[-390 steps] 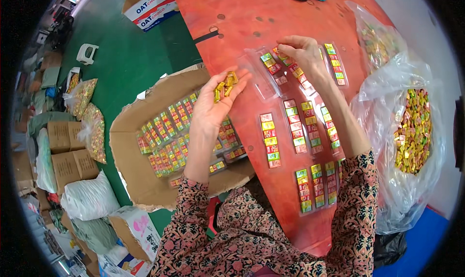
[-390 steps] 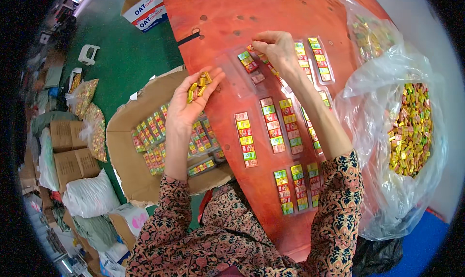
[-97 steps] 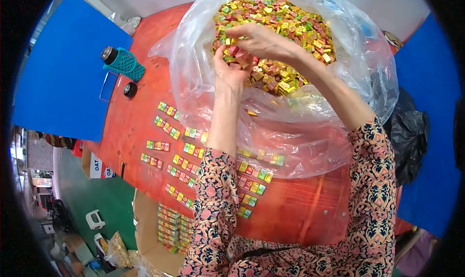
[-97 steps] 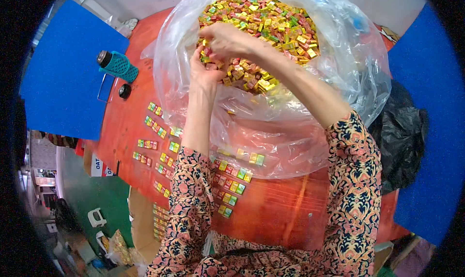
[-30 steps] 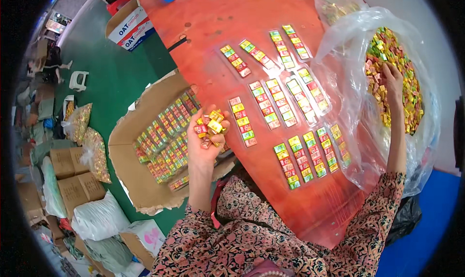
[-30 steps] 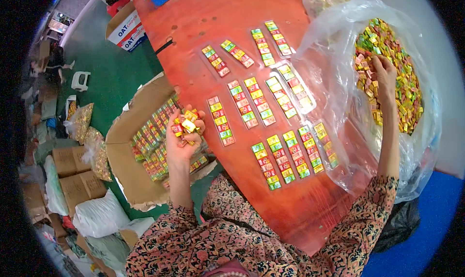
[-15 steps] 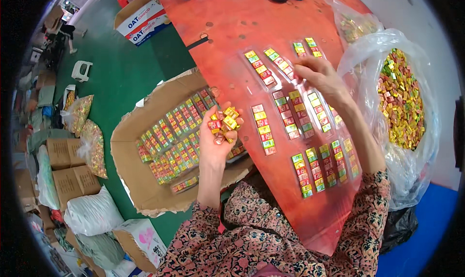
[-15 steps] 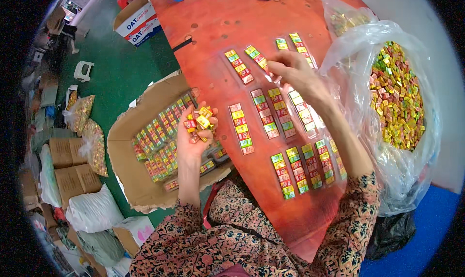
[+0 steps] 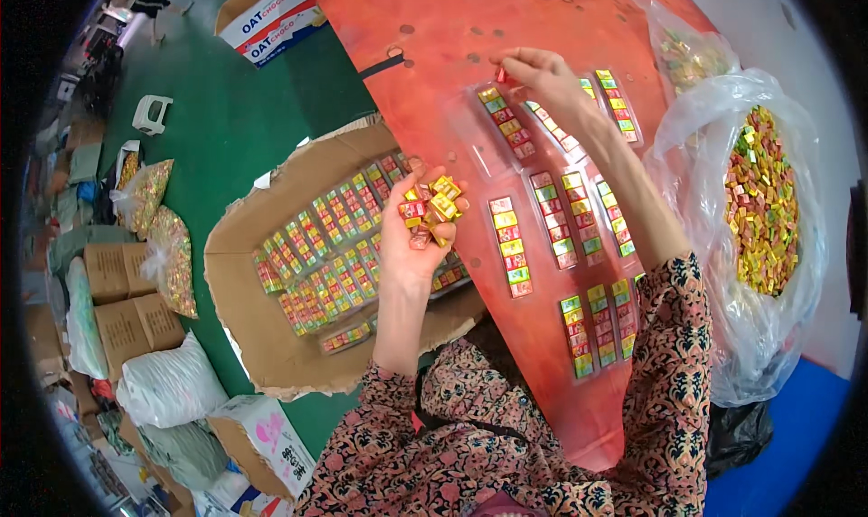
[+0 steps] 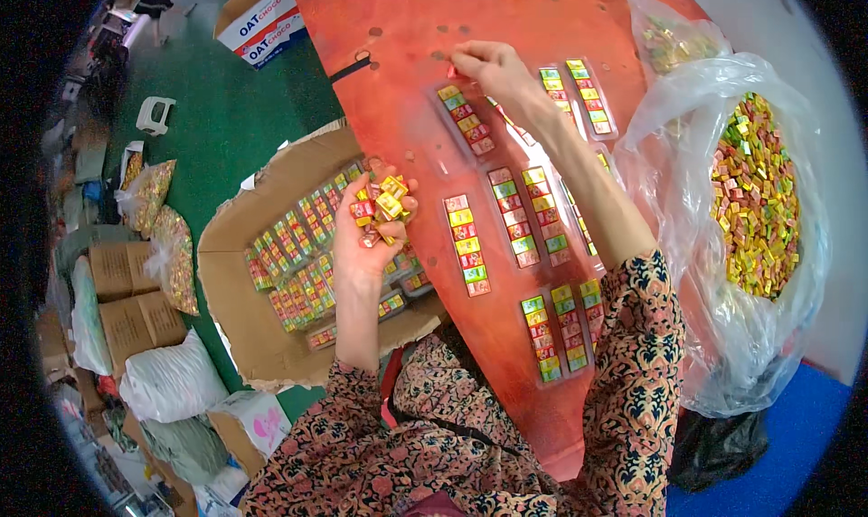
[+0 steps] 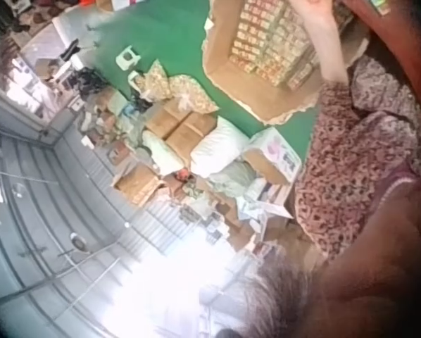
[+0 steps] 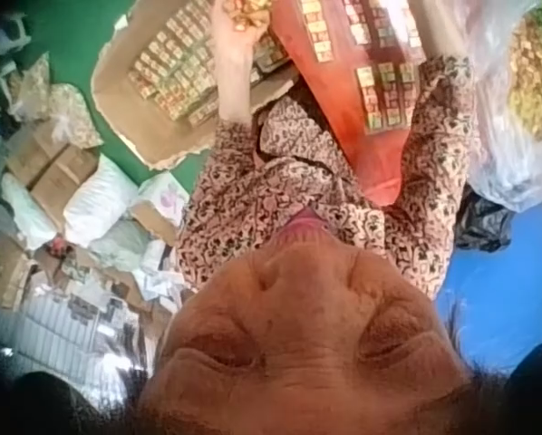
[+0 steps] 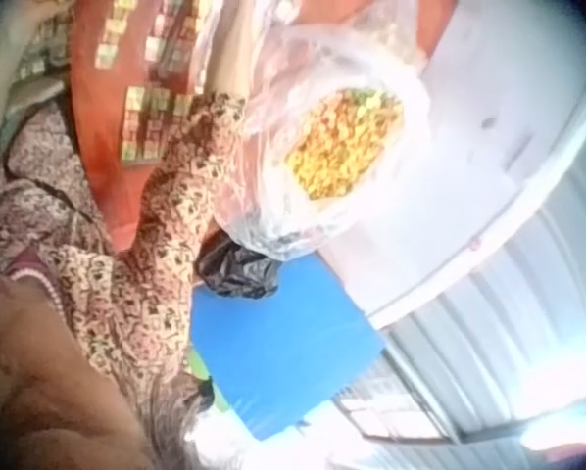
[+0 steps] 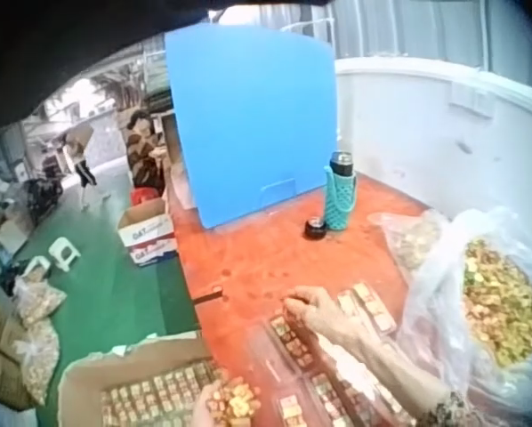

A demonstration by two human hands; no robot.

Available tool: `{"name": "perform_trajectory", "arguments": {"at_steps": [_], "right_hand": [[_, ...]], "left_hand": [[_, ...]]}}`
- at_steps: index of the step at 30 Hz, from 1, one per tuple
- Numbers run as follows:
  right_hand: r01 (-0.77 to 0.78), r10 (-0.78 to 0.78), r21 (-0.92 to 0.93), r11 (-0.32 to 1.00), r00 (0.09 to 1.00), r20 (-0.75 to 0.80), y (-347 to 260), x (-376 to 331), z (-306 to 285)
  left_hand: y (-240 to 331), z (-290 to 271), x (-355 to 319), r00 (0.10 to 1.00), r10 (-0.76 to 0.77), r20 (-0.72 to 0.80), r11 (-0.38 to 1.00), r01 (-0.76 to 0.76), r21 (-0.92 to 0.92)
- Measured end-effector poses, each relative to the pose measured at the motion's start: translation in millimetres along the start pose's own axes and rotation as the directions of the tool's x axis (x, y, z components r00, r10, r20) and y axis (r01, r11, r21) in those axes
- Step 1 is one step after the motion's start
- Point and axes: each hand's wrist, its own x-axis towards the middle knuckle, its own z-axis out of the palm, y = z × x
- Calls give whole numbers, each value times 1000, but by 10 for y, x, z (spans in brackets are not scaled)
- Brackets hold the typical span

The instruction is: Packing small wrapped candies into a clear plastic sorting tray.

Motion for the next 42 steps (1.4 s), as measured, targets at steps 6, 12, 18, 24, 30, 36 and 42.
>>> {"name": "perform_trajectory", "arguments": {"at_steps": [6, 12, 18, 24, 30, 36, 42], "right_hand": [[-146, 8, 654, 742, 978, 210, -11, -95, 0], [-54, 40, 57, 997, 975, 218, -77, -360, 319], [399, -291, -449, 800, 911, 291, -99, -651, 613], [110, -124, -108, 988, 983, -133, -101, -480, 374], [26, -40, -43, 999, 918, -396, 107, -56, 104], [73, -67, -3, 997, 901, -428, 214, -27, 38], [-9, 29, 54, 998, 925, -379, 148, -169, -88]], "left_hand": [[32, 43, 71, 1000, -23, 21, 999, 22, 24], [9, 100, 184, 998, -21, 51, 999, 19, 40], [35, 16, 212, 996, -19, 91, 998, 13, 64], [23, 60, 176, 999, 10, 43, 995, -14, 98], [-6, 54, 184, 999, 41, 15, 989, -42, 141], [-18, 37, 198, 999, 42, 21, 989, -44, 143], [-13, 34, 187, 998, 48, 36, 990, -52, 129]]}}
